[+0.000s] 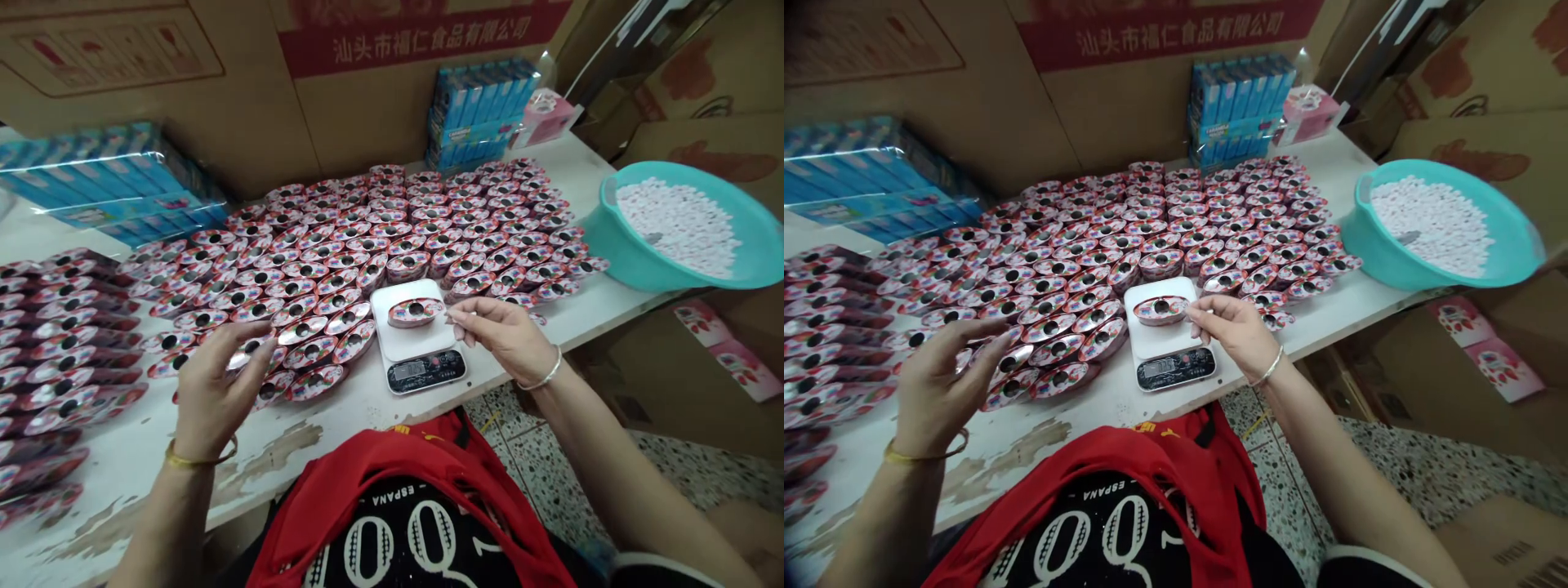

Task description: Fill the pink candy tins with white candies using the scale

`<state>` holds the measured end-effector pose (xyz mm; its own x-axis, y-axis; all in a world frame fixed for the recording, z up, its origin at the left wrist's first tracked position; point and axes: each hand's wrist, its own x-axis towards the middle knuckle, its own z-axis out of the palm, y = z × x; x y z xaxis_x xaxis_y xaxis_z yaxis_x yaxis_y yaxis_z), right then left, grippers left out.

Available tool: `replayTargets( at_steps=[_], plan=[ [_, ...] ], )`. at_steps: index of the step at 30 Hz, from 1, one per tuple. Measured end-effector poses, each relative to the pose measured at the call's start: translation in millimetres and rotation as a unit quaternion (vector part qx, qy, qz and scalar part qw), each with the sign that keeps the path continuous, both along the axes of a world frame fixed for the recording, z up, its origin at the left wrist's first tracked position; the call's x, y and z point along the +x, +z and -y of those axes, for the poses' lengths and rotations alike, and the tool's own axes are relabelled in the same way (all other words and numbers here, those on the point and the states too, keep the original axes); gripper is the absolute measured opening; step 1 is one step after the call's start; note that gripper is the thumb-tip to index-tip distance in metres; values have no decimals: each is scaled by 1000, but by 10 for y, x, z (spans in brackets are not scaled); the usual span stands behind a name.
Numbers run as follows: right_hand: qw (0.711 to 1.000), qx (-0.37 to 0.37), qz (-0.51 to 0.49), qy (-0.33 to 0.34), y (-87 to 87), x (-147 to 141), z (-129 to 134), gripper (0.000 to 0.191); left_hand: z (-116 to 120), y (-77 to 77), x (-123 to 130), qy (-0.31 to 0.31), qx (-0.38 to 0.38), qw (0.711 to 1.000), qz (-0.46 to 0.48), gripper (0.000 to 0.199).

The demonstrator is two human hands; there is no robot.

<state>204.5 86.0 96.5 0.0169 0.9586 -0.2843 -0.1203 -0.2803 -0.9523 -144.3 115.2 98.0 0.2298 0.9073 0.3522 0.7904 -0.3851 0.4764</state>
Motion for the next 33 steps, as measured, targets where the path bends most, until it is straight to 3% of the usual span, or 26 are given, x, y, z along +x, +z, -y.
replayTargets(
  at_steps=[5,9,14,18,27,33],
  plan=[
    [996,46,71,40,113,-91,-206,22,83,-99,-129,15,-1,1000,5,19],
    [984,65,142,80,57,-179,-328,16,89,-138,-104,-4,-17,1000,1,19],
    [948,102,283,105,-73,-276,-448,8,51,-173,-76,-24,-16,1000,-9,21],
    [915,133,361,125,-74,-305,-483,8,36,-203,-91,-26,-22,999,-4,21],
    [902,168,372,143,-3,-337,-483,13,18,-246,-109,-51,-45,998,2,16],
    [942,151,273,121,-42,-401,-503,24,12,-257,-100,-61,-52,997,1,17]
  ],
)
